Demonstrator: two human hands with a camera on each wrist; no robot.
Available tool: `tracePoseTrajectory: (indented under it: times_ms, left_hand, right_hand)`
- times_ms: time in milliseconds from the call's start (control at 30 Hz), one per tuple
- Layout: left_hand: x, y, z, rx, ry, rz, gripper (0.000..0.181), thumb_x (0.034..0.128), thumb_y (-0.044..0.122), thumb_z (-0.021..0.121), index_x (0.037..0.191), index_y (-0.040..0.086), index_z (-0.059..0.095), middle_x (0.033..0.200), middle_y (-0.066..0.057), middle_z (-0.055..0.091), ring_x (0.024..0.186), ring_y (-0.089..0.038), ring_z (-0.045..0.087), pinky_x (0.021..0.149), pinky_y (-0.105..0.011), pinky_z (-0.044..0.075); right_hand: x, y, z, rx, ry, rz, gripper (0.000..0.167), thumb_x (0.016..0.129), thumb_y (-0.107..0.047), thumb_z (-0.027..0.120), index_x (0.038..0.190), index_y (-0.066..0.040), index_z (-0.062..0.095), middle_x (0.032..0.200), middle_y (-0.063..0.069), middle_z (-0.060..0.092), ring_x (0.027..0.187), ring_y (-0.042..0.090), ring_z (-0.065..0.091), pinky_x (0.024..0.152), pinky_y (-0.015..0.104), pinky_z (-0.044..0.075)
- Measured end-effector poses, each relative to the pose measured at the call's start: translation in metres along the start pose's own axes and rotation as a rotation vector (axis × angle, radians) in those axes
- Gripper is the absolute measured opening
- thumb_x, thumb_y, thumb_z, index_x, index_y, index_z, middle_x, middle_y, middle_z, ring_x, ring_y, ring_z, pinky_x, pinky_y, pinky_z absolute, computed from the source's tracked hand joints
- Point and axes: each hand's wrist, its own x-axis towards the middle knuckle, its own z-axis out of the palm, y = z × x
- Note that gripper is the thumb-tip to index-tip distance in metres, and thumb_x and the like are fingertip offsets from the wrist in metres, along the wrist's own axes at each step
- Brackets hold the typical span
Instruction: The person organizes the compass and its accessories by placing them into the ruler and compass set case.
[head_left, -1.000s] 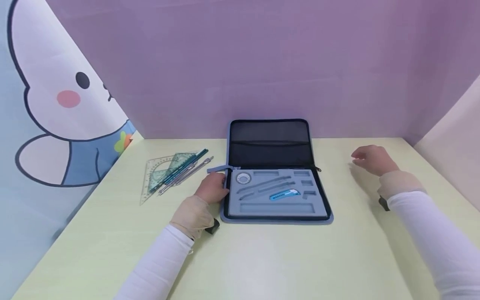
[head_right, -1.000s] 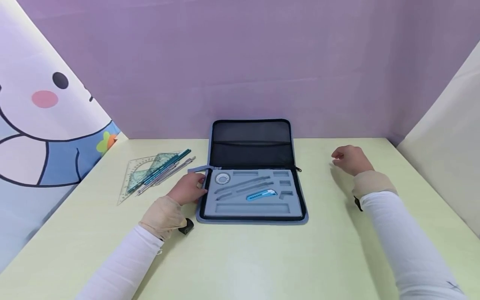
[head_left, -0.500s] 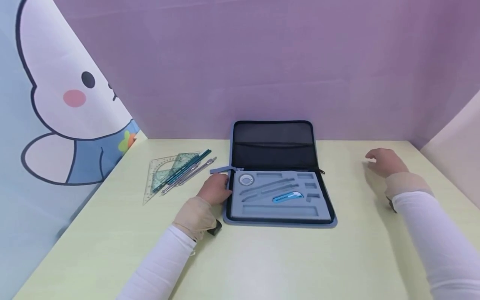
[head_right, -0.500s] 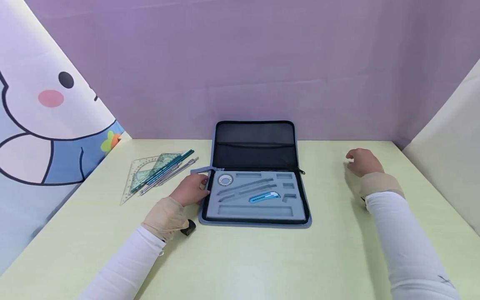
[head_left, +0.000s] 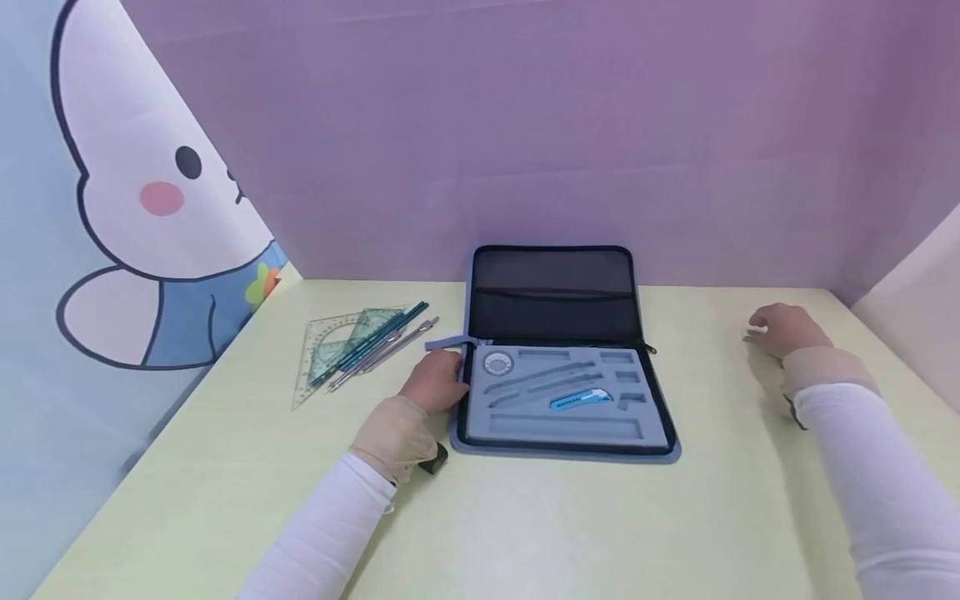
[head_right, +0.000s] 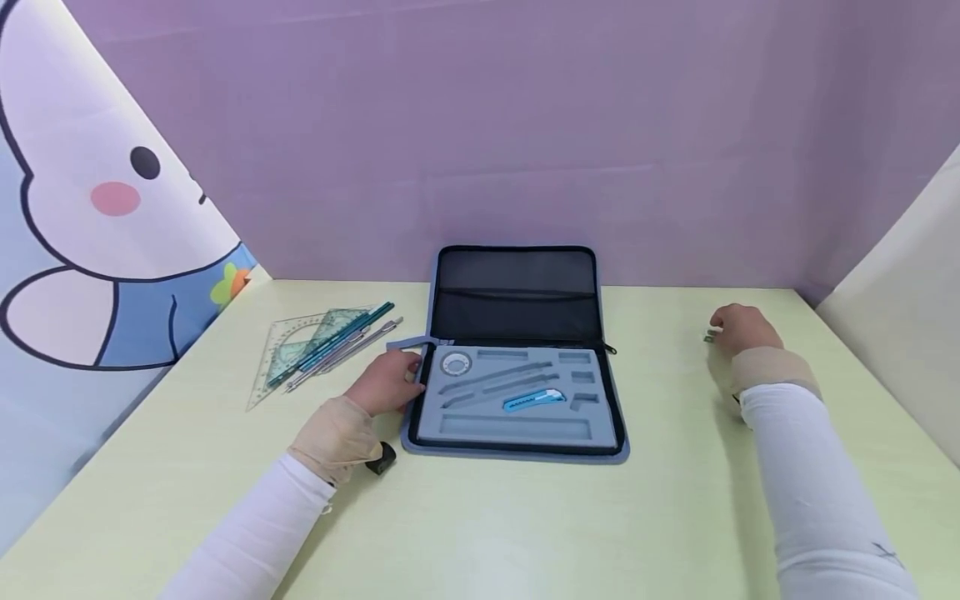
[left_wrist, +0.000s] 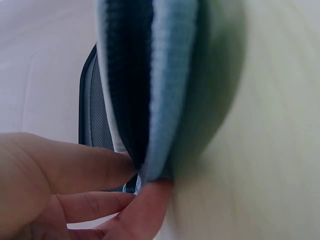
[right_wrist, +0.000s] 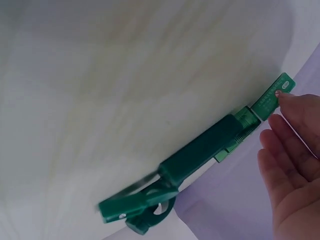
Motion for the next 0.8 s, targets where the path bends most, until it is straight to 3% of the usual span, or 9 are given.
tracePoseTrajectory:
  times_ms: [233, 633, 800]
  left_hand:
    - [0.0004, -0.0005, 0.0012, 0.0, -0.006, -0.001, 0.007, 0.08, 0.005, 0.064, 0.079, 0.0, 0.06, 0.069, -0.007, 0.056, 0.065, -0.021, 0.054, 0.063, -0.032, 0.046]
    - [0.001, -0.0007, 0.0015, -0.007, -0.008, -0.009, 0.007, 0.08, 0.005, 0.063, 0.076, 0.001, 0.059, 0.066, -0.006, 0.055, 0.062, -0.02, 0.054, 0.061, -0.03, 0.045]
    - [0.0011, -0.0015, 0.0015, -0.001, -0.005, -0.008, 0.007, 0.0795, 0.005, 0.064, 0.075, 0.002, 0.059, 0.066, -0.006, 0.056, 0.063, -0.021, 0.055, 0.063, -0.031, 0.046]
  right_hand:
    - [0.0007, -0.0011, 0.0001, 0.036, -0.022, 0.023, 0.029, 0.082, -0.002, 0.055, 0.107, 0.013, 0.057, 0.114, 0.035, 0.054, 0.105, 0.057, 0.047, 0.09, 0.064, 0.036]
    - [-0.0039, -0.0014, -0.0001, 0.041, -0.017, -0.02, 0.028, 0.078, 0.003, 0.055, 0.104, 0.012, 0.06, 0.11, 0.034, 0.057, 0.105, 0.056, 0.048, 0.091, 0.063, 0.036]
    - [-0.0048, -0.0018, -0.0018, 0.033, -0.023, -0.022, 0.025, 0.083, 0.003, 0.054, 0.106, 0.012, 0.058, 0.112, 0.036, 0.055, 0.107, 0.057, 0.047, 0.093, 0.064, 0.034]
